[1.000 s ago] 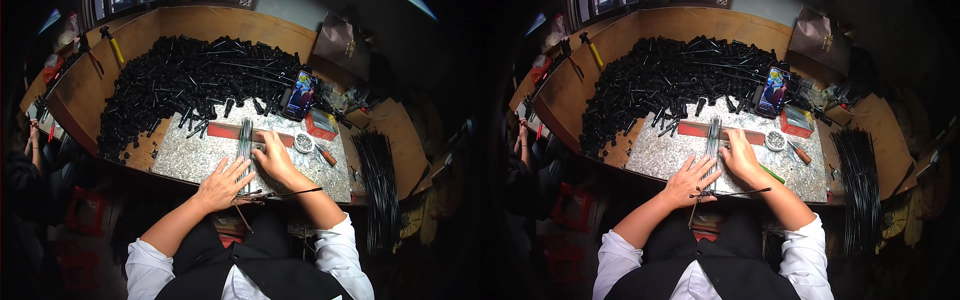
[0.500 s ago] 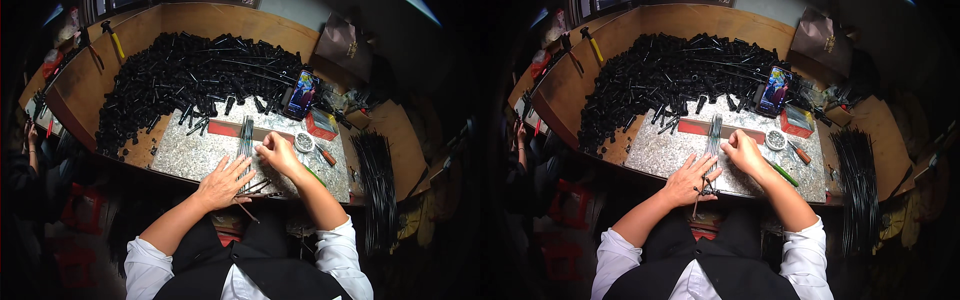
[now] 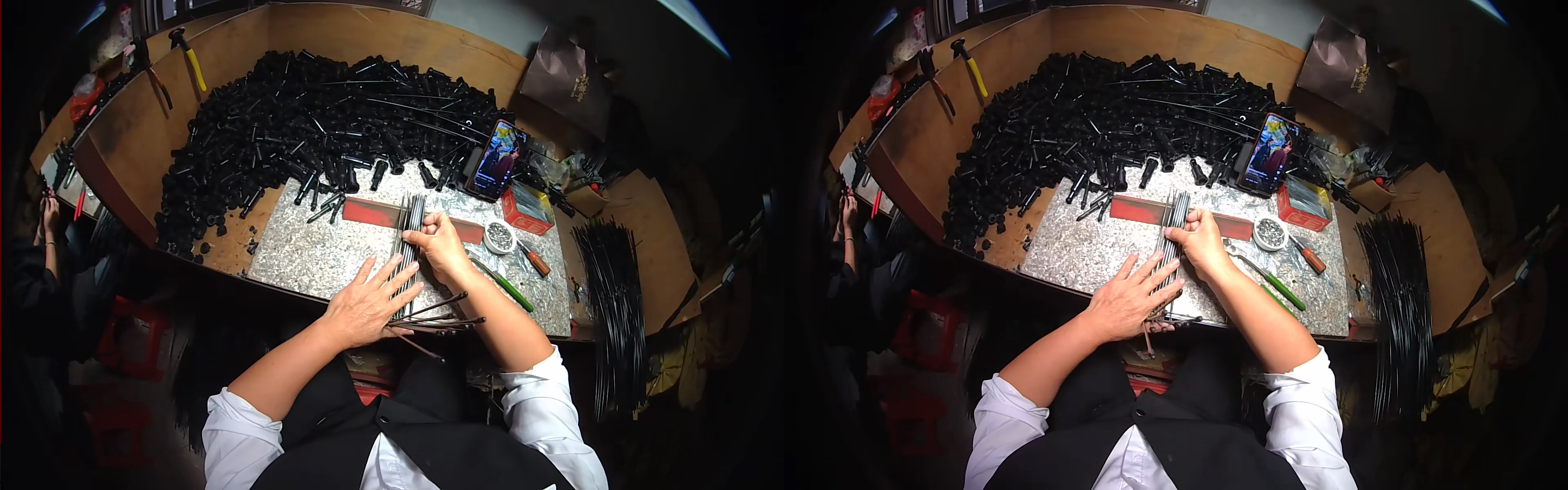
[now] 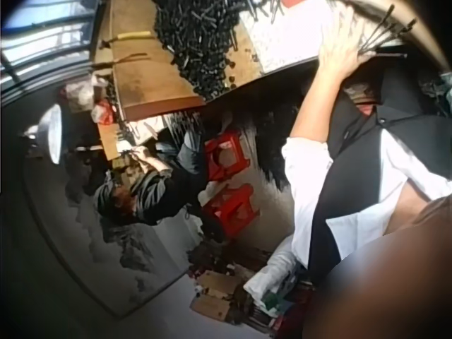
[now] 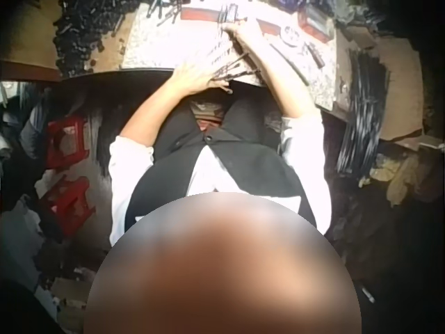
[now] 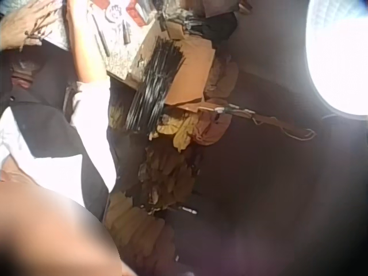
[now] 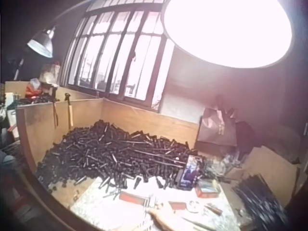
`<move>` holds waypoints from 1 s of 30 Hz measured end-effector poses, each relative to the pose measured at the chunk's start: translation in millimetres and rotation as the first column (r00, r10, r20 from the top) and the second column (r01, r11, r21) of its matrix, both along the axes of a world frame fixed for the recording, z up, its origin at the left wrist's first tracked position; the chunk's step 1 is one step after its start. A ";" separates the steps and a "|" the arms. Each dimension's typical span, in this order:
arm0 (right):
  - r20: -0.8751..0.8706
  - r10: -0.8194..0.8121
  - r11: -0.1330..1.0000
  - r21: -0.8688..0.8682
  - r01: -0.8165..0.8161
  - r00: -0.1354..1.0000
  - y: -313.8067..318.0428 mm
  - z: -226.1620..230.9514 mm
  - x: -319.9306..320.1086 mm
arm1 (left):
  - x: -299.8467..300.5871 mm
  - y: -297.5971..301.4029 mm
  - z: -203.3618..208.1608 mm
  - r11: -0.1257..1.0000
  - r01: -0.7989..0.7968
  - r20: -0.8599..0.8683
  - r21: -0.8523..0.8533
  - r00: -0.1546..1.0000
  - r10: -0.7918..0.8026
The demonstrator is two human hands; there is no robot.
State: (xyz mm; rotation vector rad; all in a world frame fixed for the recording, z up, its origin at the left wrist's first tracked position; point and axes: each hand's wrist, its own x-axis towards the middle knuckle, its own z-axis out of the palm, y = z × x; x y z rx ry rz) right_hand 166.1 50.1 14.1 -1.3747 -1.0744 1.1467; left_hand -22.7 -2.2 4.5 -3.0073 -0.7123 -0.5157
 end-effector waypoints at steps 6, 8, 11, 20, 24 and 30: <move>-0.439 -0.028 0.989 0.119 0.089 0.898 -10.9 2.8 -6.6 | 0.2 -0.3 3.9 1.000 0.000 -0.010 -0.011 1.000 0.000; -0.353 0.004 0.978 0.195 0.069 0.936 -12.7 1.4 1.5 | 0.8 -0.9 7.3 1.000 0.006 -0.015 0.009 1.000 -0.005; 0.211 -0.033 0.972 0.233 -0.018 0.977 -13.6 4.4 10.2 | 1.4 0.0 3.6 1.000 0.002 -0.031 0.023 1.000 -0.002; 0.913 -0.067 0.940 0.193 -0.280 0.403 -59.6 40.0 31.7 | 2.2 -1.8 1.0 1.000 -0.006 0.012 0.007 1.000 0.005; 0.912 0.216 0.904 -0.051 -0.425 0.349 -91.1 50.8 33.8 | 0.3 -0.7 -5.4 1.000 0.008 0.086 0.019 0.996 -0.009; 0.886 0.285 0.883 -0.094 -0.460 0.365 -112.6 65.0 41.3 | -1.9 -0.5 1.1 0.997 0.077 0.049 0.011 0.996 -0.077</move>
